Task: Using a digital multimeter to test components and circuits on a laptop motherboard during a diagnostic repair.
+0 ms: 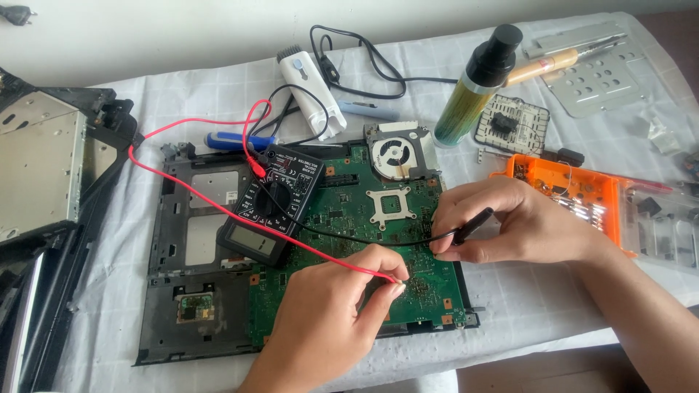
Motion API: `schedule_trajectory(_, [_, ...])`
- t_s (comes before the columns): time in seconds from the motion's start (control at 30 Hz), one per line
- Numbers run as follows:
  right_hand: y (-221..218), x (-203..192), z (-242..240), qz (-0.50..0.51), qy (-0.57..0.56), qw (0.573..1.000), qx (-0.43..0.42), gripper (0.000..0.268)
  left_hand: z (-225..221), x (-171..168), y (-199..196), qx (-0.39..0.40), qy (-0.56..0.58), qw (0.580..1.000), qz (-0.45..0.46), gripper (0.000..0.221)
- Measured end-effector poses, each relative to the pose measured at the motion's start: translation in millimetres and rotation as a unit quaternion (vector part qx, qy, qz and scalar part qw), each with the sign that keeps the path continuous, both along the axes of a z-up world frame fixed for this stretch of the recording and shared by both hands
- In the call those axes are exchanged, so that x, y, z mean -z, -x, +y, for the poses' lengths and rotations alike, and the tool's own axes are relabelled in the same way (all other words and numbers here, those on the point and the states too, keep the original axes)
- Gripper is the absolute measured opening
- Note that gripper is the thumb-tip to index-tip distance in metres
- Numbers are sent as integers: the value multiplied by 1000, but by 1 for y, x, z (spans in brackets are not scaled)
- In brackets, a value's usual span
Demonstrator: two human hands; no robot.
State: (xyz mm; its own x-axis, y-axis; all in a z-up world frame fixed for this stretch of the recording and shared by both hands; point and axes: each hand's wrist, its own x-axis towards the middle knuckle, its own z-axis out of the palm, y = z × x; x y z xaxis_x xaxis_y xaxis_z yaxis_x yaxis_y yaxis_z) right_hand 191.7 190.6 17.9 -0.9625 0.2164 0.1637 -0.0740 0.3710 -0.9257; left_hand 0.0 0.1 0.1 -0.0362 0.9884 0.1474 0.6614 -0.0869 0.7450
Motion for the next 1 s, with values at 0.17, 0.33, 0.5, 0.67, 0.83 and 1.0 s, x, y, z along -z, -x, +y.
schedule_trajectory(0.17, [0,-1,1,-1,1,1000,1,12,1,1,0,-2,0,1000,0,3])
schedule_trajectory(0.33, [-1,0,0,-3,6,1000,2,13,-1,0,-1,-7,16,1000,-1,2])
schedule_trajectory(0.5, [0,1,1,4,19,1000,1,11,0,2,-1,-14,12,1000,-9,2])
schedule_trajectory(0.67, [0,2,1,2,11,1000,4,12,-1,0,-2,-31,-1,1000,2,6])
schedule_trajectory(0.83, [0,1,2,4,9,1000,4,12,-2,2,-12,-53,27,998,-8,4])
schedule_trajectory(1.0, [-1,-1,2,-10,16,1000,-1,11,-3,9,-20,-71,21,997,-8,2])
